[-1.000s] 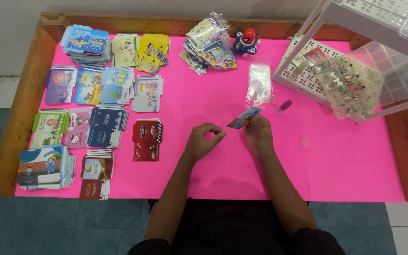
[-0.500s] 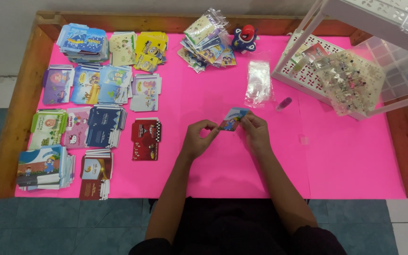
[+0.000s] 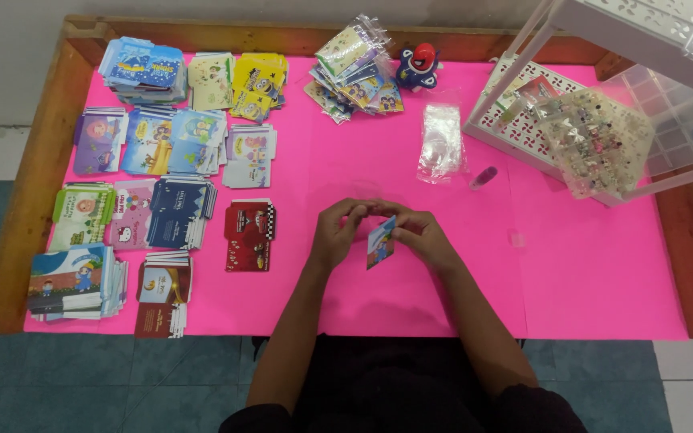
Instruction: Picking up small illustrated cards, folding them in half, and inserting them into small transparent plastic sleeves.
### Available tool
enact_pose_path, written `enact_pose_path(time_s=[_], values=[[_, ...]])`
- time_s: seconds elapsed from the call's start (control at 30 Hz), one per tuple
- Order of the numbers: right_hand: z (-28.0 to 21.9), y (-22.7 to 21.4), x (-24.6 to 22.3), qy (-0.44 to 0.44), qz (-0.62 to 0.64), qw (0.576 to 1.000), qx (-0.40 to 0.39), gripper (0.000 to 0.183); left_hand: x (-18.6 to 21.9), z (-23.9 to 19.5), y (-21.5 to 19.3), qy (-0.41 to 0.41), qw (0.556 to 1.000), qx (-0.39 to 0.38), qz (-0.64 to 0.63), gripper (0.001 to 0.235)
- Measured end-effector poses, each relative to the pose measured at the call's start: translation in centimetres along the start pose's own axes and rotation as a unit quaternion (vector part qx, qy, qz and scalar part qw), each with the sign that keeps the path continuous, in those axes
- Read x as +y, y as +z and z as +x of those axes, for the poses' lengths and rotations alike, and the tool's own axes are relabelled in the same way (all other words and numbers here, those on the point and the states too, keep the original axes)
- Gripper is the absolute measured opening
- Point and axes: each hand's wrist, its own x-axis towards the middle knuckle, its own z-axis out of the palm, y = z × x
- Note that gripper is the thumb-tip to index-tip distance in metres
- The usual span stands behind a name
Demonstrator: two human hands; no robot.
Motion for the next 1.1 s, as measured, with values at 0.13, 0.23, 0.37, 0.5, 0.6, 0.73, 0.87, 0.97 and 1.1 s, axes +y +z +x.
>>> enact_pose_path(time_s=[0.13,0.23,0.37,0.5,0.6,0.73,0.87,0.97,1.1], values=[[0.0,-0.1,0.2,0.024,0.064,0.997,-0.019,0.013,-2.9,-0.2,0.2,0.028,0.993,0.075,0.09,0.027],[-0.1,0.3,-0.7,0.013,0.056,0.998,-0.037,0.015,-0.2,0.1,-0.3,-0.004,0.996,0.047,0.08,0.063],[-0.3,-0.1,-0.2,0.022,0.038,0.998,-0.041,0.019,-0.1,0.1,-0.5,-0.022,0.999,-0.032,0.033,0.029],[0.1,-0.6,0.0,0.031,0.043,0.998,-0.023,0.017,-1.6,0.2,-0.3,-0.079,0.993,-0.019,-0.081,0.017],[0.3,-1.3,1.0,0.001,0.067,0.997,0.024,0.015,-1.8,0.1,-0.8,-0.103,0.988,0.007,-0.116,0.014],[0.4,-2.7,2.6,-0.078,0.121,0.979,0.147,0.008,-1.1,0.4,-0.6,-0.118,0.986,0.012,-0.12,0.011],[0.7,-2.0,2.1,-0.097,0.115,0.973,0.176,0.012,-1.7,-0.3,0.8,-0.129,0.985,-0.007,-0.111,0.013],[1.0,-0.4,1.2,-0.075,0.101,0.963,0.24,0.013,-1.5,-0.6,1.4,-0.137,0.984,-0.033,-0.108,0.014],[1.2,0.9,0.9,-0.063,0.079,0.954,0.282,0.011,-1.2,-0.6,1.6,-0.134,0.984,-0.052,-0.107,0.014]])
